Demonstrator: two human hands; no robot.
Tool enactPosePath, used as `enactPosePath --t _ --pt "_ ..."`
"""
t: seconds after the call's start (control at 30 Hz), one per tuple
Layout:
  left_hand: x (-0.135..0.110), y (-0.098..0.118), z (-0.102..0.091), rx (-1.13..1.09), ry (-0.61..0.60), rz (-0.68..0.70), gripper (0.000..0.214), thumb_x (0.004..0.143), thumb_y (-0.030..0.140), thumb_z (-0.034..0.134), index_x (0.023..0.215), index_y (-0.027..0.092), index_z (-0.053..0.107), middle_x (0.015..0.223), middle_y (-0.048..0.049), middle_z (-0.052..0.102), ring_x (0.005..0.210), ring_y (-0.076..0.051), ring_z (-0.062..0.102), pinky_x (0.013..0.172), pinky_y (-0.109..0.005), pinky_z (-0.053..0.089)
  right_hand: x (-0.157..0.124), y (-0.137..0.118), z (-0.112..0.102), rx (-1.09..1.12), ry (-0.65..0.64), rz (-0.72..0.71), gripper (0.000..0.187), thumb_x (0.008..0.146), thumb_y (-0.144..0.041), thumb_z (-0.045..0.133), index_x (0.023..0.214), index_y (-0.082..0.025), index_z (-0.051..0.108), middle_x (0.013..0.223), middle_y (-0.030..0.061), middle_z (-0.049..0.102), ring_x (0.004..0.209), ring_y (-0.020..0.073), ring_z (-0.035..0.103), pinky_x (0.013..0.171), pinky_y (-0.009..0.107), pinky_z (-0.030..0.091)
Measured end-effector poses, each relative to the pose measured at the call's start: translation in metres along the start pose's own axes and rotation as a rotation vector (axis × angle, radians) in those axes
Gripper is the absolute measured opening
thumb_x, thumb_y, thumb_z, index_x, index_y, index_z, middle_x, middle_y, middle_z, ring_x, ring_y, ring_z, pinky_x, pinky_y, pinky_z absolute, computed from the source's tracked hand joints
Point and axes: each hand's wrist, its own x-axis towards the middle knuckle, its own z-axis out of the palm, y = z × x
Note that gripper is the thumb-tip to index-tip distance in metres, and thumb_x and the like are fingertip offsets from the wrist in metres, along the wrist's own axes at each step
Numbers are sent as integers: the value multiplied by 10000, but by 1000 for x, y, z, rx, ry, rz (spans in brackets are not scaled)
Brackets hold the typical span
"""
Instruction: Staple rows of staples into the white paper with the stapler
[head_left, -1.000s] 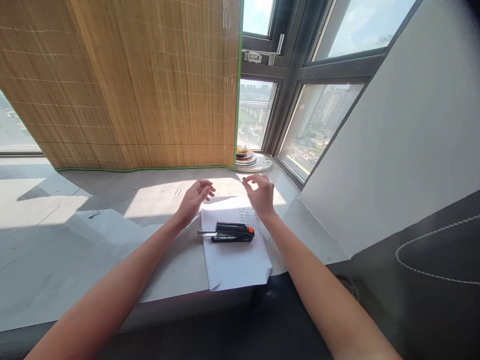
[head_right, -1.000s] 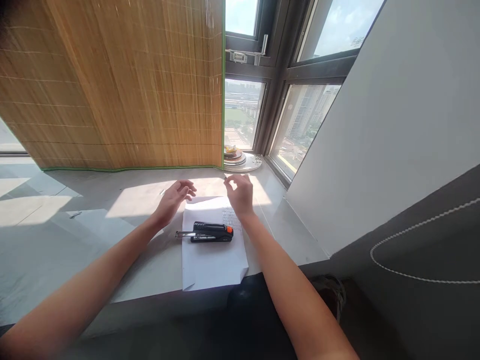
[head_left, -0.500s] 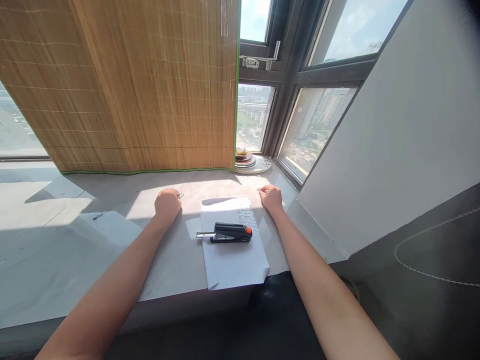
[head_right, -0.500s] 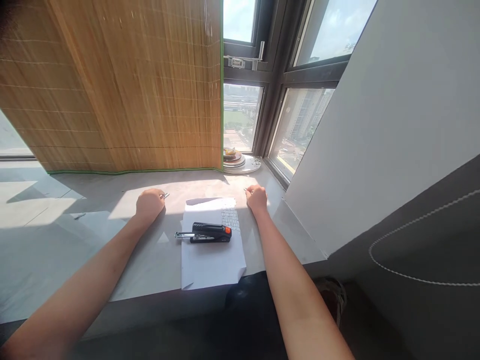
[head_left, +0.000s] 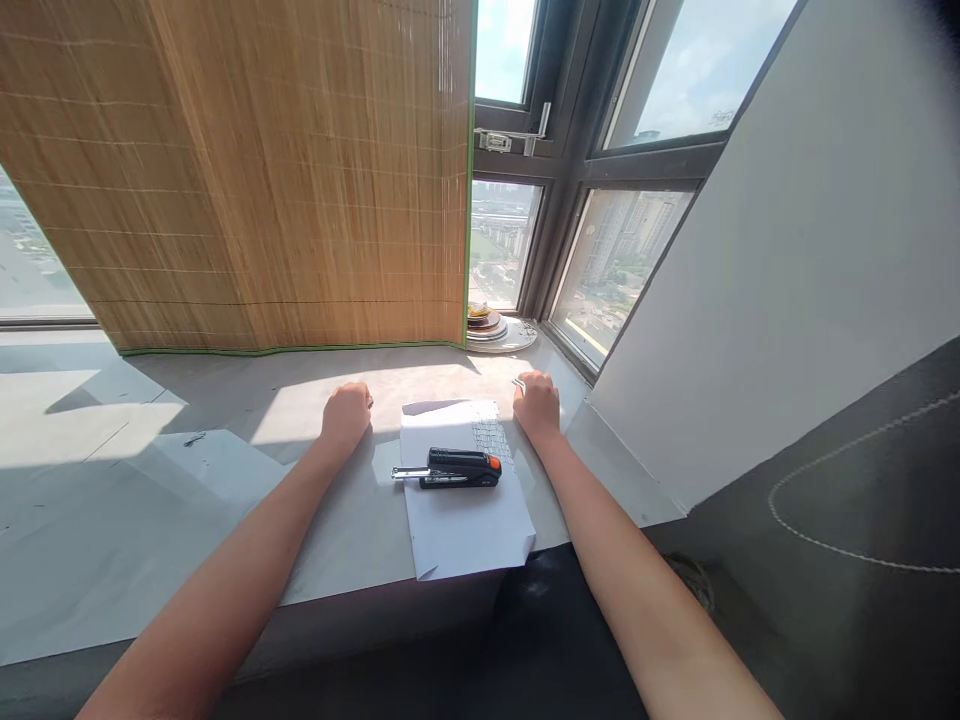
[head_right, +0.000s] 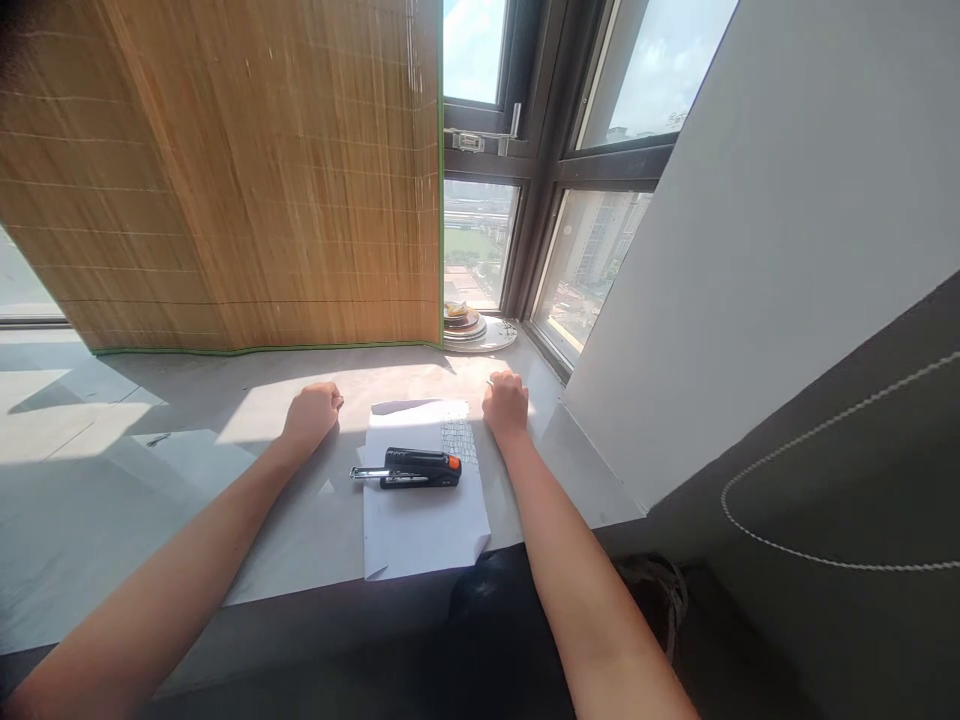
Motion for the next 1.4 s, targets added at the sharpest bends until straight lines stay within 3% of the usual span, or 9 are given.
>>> enactPosePath --t 0.17,0.27,0.37,0.5,0.63,0.73,0.97,1.17,1.4 --pt "-4 16 -2 -315 159 119 225 876 119 586 784 259 437 794 -65 536 815 -265 512 733 -348 381 -28 -50 -27 237 72 -178 207 985 -99 517 961 -194 699 985 104 707 980 292 590 867 418 484" --pt "-9 26 -4 -458 128 94 103 941 216 571 909 266 486 808 -43 527 742 -236 471 672 -323 333 -62 -91 -54 458 95 -316 190 1061 -198 550 928 -221 684 925 56 706 903 250 598 861 399 499" --pt "-13 32 -4 -506 75 114 47 951 242 553 990 268 559 791 -32 532 725 -229 472 674 -317 334 -91 -113 -75 537 -34 -427 66 1035 -288 687 1061 -228 700 1042 62 725 986 257 620 891 400 520" --pt "-14 34 0 -499 1 143 73 908 223 616 977 243 629 873 -69 640 816 -247 563 757 -320 417 -104 -107 -75 437 -312 -482 538 843 -362 933 1289 -245 654 1166 78 719 1076 284 642 888 399 528" --pt "-15 37 1 -485 -82 176 141 892 173 679 1015 242 675 937 -89 712 892 -261 631 813 -322 469 -104 -95 -61 324 -514 -479 377 818 -233 927 1109 -245 687 979 28 723 909 240 653 720 305 433" --pt "-20 44 -1 -588 -99 203 179 907 192 715 1073 253 686 915 -63 732 893 -244 658 803 -296 480 -103 -93 -57 319 -480 -427 287 841 -184 885 1039 -248 688 940 12 715 856 216 640 678 286 376" --pt "-35 64 -4 -671 -151 459 170 984 365 696 1042 225 773 1099 -72 818 1007 -246 729 954 -382 542 -94 -75 -58 229 -173 -237 274 851 -139 813 1057 -262 682 992 27 724 966 246 652 699 297 403" --pt "-34 57 17 -439 -213 775 177 958 403 763 991 251 847 875 -49 824 821 -226 741 826 -360 565 -93 -69 -56 141 -225 -280 252 859 -130 804 1032 -259 672 981 23 731 969 248 651 736 310 415" --pt "-35 58 27 -424 -254 899 157 1003 353 721 1035 237 823 926 -44 840 810 -203 769 871 -365 555 -94 -72 -56 112 -223 -373 225 863 -126 814 976 -240 656 945 29 734 953 247 638 741 317 408"
